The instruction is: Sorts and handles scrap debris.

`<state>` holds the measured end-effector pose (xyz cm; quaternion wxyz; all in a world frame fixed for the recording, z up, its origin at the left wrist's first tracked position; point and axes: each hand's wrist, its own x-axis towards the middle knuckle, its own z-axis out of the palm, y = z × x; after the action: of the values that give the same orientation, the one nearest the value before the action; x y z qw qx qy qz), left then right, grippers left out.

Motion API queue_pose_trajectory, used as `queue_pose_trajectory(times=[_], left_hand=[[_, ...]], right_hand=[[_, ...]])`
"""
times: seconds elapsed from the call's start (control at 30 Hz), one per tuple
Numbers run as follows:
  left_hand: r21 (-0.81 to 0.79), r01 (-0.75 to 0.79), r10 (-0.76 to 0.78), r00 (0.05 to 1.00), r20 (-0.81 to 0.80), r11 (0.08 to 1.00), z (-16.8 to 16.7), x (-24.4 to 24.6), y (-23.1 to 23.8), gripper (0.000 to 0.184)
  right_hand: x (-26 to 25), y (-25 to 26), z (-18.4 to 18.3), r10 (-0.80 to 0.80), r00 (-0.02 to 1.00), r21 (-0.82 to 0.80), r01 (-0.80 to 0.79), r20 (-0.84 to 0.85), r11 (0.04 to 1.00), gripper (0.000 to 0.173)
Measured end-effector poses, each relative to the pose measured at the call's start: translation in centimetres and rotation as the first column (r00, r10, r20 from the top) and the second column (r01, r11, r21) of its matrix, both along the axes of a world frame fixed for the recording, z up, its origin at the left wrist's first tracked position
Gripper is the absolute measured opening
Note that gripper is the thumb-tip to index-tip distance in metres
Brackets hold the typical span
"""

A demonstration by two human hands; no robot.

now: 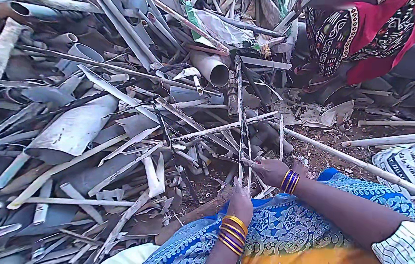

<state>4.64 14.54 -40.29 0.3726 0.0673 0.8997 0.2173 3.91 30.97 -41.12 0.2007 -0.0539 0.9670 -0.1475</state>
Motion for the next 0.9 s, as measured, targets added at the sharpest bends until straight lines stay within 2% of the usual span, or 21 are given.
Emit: queue_pose_trajectory(times=[0.1,0.27,0.33,0.4,0.47,0.53,0.63,0.7,0.83,0.9], left_hand=[[-0.021,0.017,-0.017,1.000,-0.003,1.000,0.1,0.0,-0.1,0.060],[-0.062,0.042,-0.042,0.999,0.001,0.997,0.1,-0.4,-0.2,0.059],[-0.064,0.068,-0.068,0.998,0.007,0.996,0.2,-0.2,-0.3,0.059],[-0.045,0.083,-0.082,0.996,0.016,0.996,0.4,0.2,-0.5,0.059],[-0.027,0.068,-0.067,0.998,0.015,0.997,0.5,0.3,-0.8,0.058],[-0.012,0.018,-0.018,1.000,-0.014,1.000,0.4,0.2,-0.8,0.057],[0.023,-0.027,0.028,0.998,-0.053,0.999,0.5,-0.2,-1.2,0.056],[0.025,-0.031,0.032,0.998,-0.048,0.999,0.6,-0.1,-1.1,0.055],[0.050,-0.029,0.031,0.998,-0.046,0.998,0.4,0.2,-1.0,0.055],[0.074,-0.032,0.036,0.998,-0.053,0.997,0.3,0.4,-1.1,0.054]], right_hand=[[-0.1,-0.3,-1.0,0.035,0.998,0.008,-0.035,-0.061,0.999,0.063],[-1.0,-0.3,-1.4,0.019,0.999,0.020,-0.019,-0.042,1.000,0.063],[-1.5,0.5,-1.4,-0.081,0.997,0.051,0.081,-0.019,0.995,0.062],[-2.7,2.4,-1.1,-0.250,0.968,0.094,0.249,0.003,0.964,0.062],[-3.1,3.5,-1.2,-0.301,0.954,0.087,0.301,-0.015,0.950,0.062],[-2.2,2.5,-0.8,-0.246,0.969,0.048,0.246,-0.014,0.968,0.062],[0.0,-0.3,-0.2,0.021,0.997,-0.007,-0.022,-0.074,1.000,0.064],[0.8,-1.1,-0.5,0.087,0.994,-0.001,-0.087,-0.072,0.996,0.066],[0.8,-0.2,-2.1,0.087,0.990,-0.019,-0.090,-0.115,0.996,0.066],[-0.1,1.0,-2.7,-0.058,0.993,-0.018,0.056,-0.102,0.998,0.064]])
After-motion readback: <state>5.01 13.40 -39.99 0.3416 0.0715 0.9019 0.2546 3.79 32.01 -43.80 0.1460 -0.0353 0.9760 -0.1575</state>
